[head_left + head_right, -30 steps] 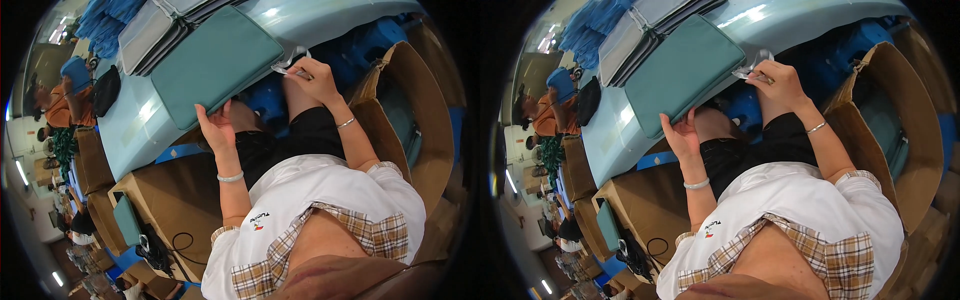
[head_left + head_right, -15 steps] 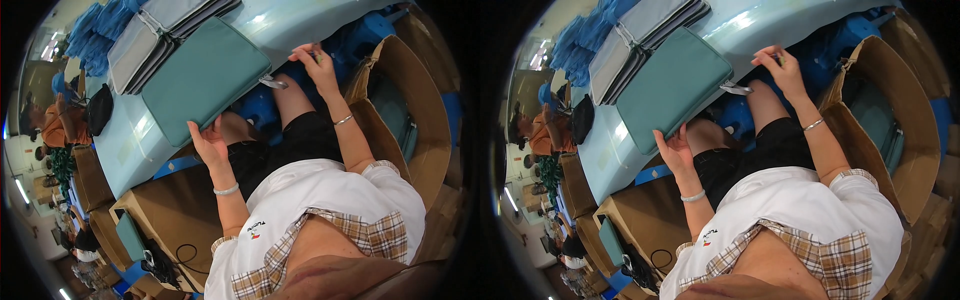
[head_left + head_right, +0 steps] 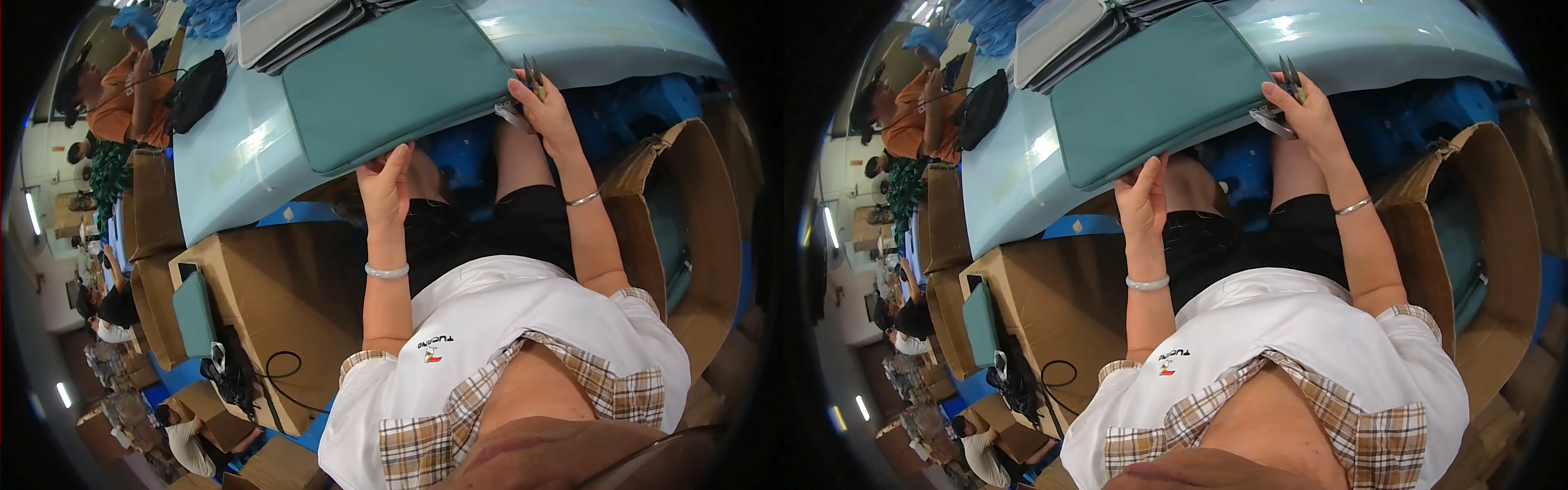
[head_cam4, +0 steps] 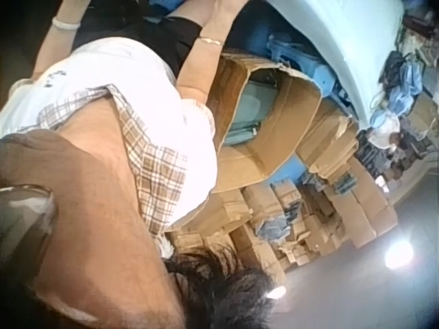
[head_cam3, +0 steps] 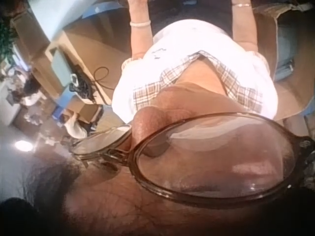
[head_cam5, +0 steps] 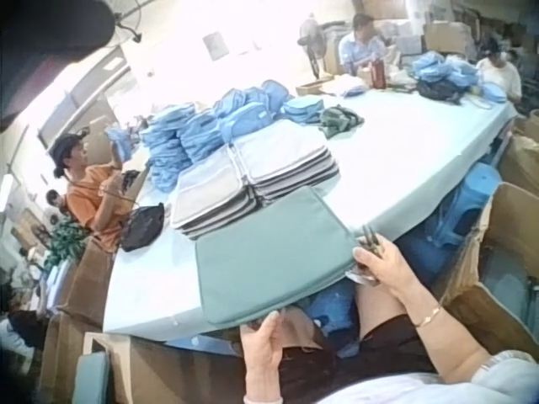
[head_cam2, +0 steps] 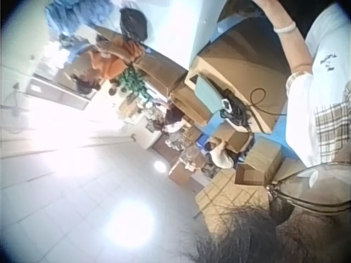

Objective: Trimming loose threads and inspecting leather-like pouches at a workbench in a workshop.

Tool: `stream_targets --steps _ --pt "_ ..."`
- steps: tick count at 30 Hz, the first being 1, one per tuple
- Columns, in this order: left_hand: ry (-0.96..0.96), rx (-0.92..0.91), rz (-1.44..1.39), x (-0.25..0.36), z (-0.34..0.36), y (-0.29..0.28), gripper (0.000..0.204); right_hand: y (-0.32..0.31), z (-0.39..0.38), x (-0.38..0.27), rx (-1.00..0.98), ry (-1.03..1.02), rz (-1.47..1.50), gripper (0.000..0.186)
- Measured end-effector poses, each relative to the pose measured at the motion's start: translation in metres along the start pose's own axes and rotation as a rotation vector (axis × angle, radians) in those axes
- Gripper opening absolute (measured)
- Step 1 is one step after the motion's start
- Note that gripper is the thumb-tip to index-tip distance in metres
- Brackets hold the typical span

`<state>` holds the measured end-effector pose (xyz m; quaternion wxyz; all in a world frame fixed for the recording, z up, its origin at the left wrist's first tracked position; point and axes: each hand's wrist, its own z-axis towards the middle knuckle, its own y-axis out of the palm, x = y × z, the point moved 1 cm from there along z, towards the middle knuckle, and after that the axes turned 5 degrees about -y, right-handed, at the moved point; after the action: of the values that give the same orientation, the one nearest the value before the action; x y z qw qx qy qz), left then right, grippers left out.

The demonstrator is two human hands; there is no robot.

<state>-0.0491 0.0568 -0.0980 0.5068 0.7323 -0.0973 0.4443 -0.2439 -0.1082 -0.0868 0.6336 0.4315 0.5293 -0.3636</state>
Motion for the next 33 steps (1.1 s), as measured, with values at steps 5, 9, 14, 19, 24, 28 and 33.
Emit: stream_targets --steps 5,9,14,19,24,28,33 --pt "0.025 -0.008 -0.009 -0.001 0.002 -0.003 0.041 0.002 -0.005 -0.005 0.012 0.001 0.005 0.045" --pt "0.043 0.025 -0.004 0.000 0.003 0.000 0.033 0.004 -0.009 -0.002 -0.008 0.023 0.034 0.042" --pt "0.098 0.081 0.015 0.001 0.002 0.005 0.027 0.003 -0.006 0.010 0.003 -0.015 0.094 0.035" --pt "0.147 0.060 0.039 0.003 0.002 0.004 0.030 0.007 -0.011 0.006 0.011 -0.003 0.151 0.032" --pt "0.171 0.081 0.070 0.012 -0.002 0.008 0.033 0.008 -0.015 -0.003 0.021 0.022 0.166 0.031" --pt "0.265 0.148 0.023 0.022 -0.005 -0.010 0.035 0.004 -0.012 -0.009 0.030 0.013 0.174 0.030" --pt "0.242 0.083 -0.004 0.034 -0.005 -0.027 0.046 0.000 -0.005 -0.015 0.002 -0.012 0.075 0.033"
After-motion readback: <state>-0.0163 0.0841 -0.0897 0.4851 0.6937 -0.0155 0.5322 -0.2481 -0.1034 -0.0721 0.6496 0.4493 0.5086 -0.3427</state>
